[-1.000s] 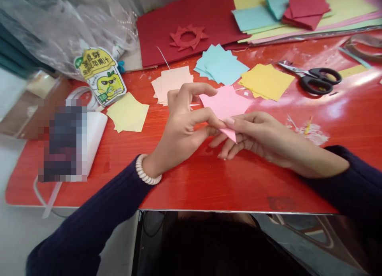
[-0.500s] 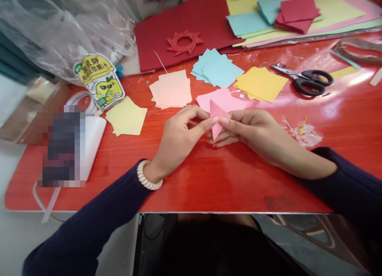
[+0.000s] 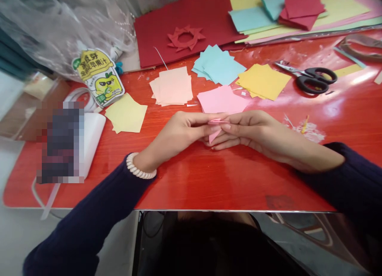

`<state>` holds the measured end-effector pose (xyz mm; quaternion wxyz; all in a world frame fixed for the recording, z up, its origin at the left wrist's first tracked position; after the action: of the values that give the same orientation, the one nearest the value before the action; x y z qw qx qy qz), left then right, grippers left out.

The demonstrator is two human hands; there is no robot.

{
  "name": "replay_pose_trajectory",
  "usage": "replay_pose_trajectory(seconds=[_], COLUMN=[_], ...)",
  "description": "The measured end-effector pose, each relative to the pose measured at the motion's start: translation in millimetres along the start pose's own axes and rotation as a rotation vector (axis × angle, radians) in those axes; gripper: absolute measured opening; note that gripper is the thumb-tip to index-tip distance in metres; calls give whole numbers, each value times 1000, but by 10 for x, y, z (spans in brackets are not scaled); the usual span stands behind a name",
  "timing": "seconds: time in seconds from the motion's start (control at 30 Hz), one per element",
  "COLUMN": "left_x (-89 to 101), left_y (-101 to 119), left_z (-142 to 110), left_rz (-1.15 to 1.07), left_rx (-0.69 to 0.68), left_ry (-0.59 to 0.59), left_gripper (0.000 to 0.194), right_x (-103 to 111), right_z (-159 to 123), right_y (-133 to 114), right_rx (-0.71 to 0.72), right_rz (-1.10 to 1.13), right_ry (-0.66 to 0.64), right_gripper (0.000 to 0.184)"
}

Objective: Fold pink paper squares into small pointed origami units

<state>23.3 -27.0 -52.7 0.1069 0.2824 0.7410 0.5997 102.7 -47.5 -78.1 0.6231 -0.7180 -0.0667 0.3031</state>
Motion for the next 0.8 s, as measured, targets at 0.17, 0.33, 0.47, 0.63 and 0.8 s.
replay_pose_trajectory(seconds=[0.17, 0.33, 0.47, 0.63, 0.8], left_x=[58, -12, -56, -161, -304], left_y=[3, 285, 255, 183, 168], left_z=[-25, -160, -148, -154, -168], left_rz=[67, 458, 580, 729, 850], left_rx=[-36, -359, -360, -360, -420], left_ry=[86, 156, 90, 17, -19], left_gripper=[31, 47, 44, 48, 50], right_x=[-37, -55, 35, 107, 114], right_z=[-14, -3, 14, 23, 36], right_y=[-12, -64, -52, -61, -51], right_rx=[-26, 19, 15, 43, 66], right_rz=[91, 113, 64, 39, 42], right_ry=[-58, -82, 20, 81, 79], right_gripper=[19, 24, 16, 14, 15])
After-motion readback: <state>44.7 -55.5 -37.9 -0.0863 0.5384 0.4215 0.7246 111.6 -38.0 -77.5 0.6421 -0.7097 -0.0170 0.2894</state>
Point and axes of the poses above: each hand's wrist, its own z-axis towards the middle knuckle, its own x-axis out of the back of the hand, y = z × x, the point moved 10 cm from there along z, towards the middle knuckle, and after that the axes turned 13 degrees about x, right-handed, at the moved point
